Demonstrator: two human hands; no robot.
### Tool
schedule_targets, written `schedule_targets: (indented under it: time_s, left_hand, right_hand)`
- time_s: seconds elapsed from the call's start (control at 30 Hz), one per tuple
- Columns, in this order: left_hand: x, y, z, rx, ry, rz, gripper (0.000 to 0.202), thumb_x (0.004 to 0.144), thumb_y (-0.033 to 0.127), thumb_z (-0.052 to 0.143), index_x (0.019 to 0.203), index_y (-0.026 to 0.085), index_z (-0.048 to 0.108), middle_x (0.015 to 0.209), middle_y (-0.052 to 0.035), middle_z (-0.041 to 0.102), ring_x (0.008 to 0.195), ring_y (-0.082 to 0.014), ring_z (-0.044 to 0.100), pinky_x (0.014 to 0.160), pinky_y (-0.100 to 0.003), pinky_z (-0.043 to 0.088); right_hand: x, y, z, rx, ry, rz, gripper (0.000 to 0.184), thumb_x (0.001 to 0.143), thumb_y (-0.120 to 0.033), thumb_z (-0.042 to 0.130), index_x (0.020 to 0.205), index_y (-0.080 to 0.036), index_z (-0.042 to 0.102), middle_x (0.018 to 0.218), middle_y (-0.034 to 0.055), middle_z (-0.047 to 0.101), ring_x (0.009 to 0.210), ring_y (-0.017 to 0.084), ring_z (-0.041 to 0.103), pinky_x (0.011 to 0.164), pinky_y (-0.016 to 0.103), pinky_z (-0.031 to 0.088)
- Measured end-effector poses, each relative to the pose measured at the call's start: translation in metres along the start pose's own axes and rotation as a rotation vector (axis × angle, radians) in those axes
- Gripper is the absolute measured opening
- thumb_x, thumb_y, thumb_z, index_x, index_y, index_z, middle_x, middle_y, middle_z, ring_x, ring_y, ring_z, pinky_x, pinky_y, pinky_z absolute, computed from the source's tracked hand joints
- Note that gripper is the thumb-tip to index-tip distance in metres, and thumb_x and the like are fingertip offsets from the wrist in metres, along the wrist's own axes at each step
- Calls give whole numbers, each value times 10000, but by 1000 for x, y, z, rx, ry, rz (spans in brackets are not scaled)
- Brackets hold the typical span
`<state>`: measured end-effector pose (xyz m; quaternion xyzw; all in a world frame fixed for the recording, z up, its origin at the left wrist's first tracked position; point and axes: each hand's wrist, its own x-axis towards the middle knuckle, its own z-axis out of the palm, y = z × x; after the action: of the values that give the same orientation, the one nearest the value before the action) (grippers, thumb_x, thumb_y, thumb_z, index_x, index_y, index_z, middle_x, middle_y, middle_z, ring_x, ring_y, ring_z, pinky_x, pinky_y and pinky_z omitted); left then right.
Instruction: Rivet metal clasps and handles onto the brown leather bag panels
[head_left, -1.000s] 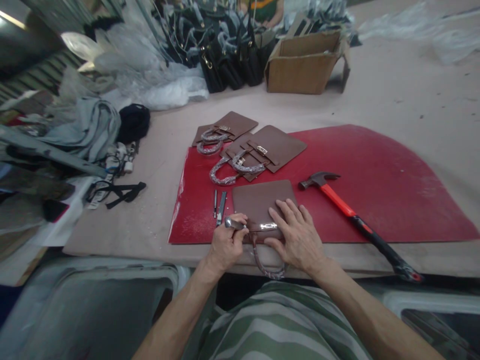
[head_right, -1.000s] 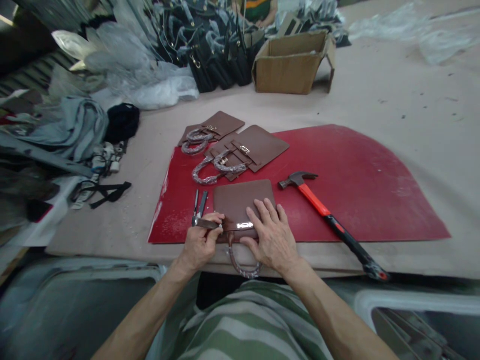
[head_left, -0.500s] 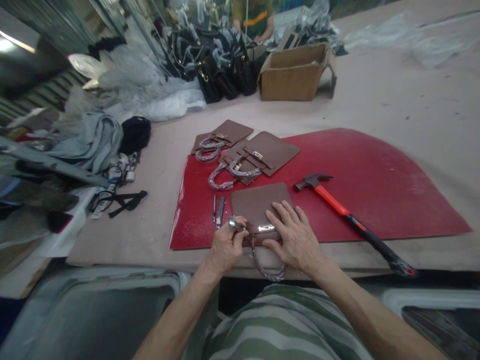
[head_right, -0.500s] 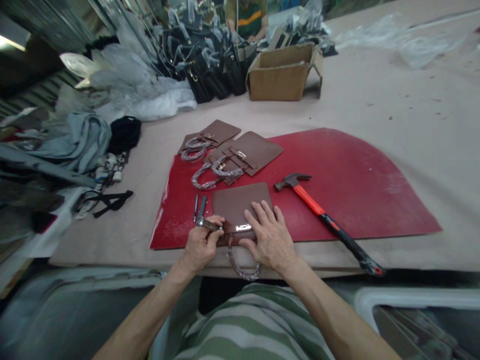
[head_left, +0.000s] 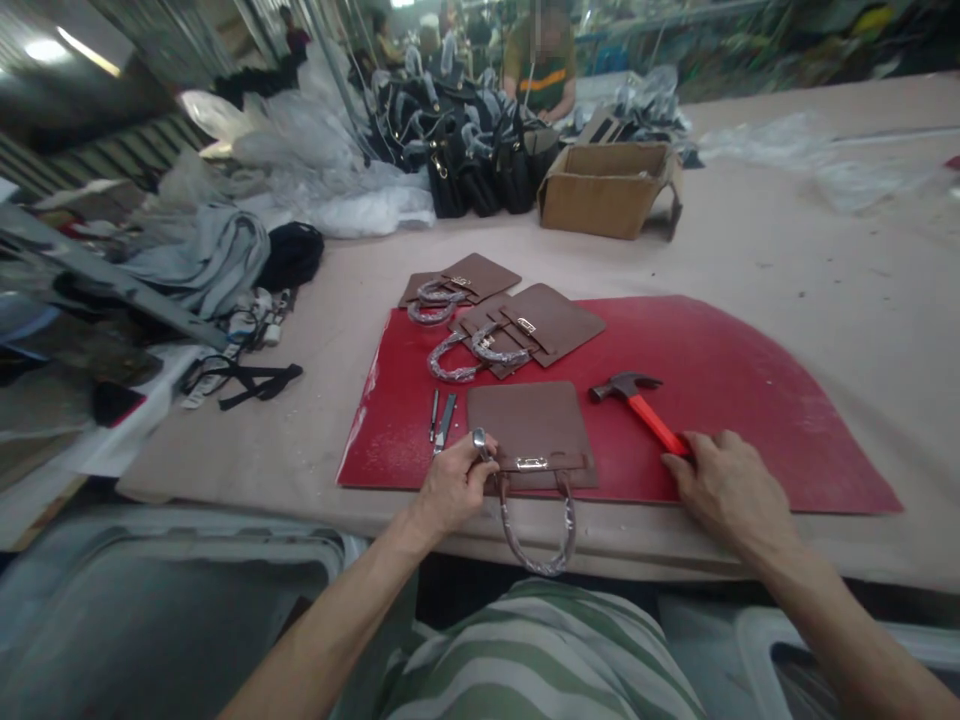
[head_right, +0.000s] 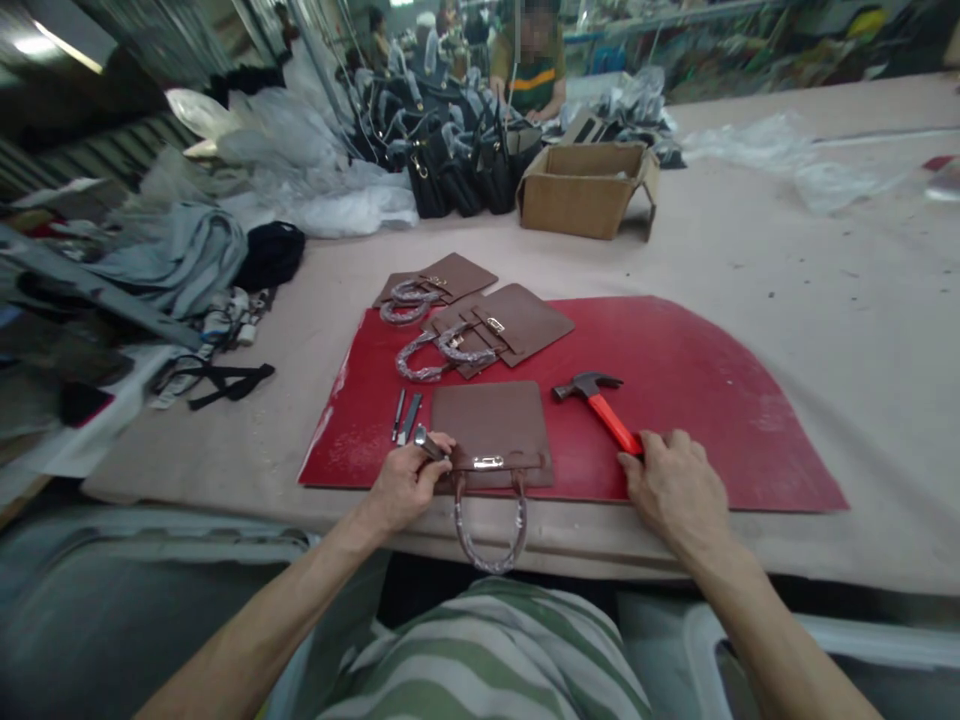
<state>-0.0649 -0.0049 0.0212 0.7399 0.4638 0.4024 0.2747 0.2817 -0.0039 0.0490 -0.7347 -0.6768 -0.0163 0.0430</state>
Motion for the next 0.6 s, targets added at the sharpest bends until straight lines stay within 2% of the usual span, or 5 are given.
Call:
schedule_targets:
  time_s: [0.17,0.3,0.37,0.47,0.6]
  left_hand:
    - [0,-1,0,13,1,0,175,855,107,555,984,201,627,955,-58,714,896,-201,700,826,-332,570]
    - [0,-2,1,-8,-21,-25,185,849,98,545,986,198,621,954,-58,710,875,-199,690,821,-332,561]
    - [1,-2,1,-23,-27,-34,178,850,96,538,973,196,619,945,-55,706,875,-195,684,825,-324,554]
    - [1,-1,2,-36,-31,-70,163,844,93,539,945,195,618,925,-49,698,879,-188,678,833,-305,544]
    - [1,-1,2,-39,-38,-91,162,853,102,538,956,193,625,950,-53,698,915,-191,674,868,-306,530]
  right_hand:
    - [0,1,-4,188,-187,106,153,881,-325,472,764,-228,465,723,84,573,645,222,577,588,345,441]
    - [-1,-7,-20,1006,-601,378,165,777,-347,568,771,-230,451,633,-7,518,455,112,436,447,253,394]
    - [-5,-16,-30,1302,-709,472,215,716,-356,621,768,-225,459,603,-47,455,408,74,342,386,212,318]
    - [-15,-38,-51,1293,-542,439,335,789,-500,607,706,-233,422,547,-78,379,378,60,286,351,196,255]
    - [-27,-69,-89,930,-103,32,439,929,-612,432,697,-238,435,536,-52,435,407,95,398,395,222,299]
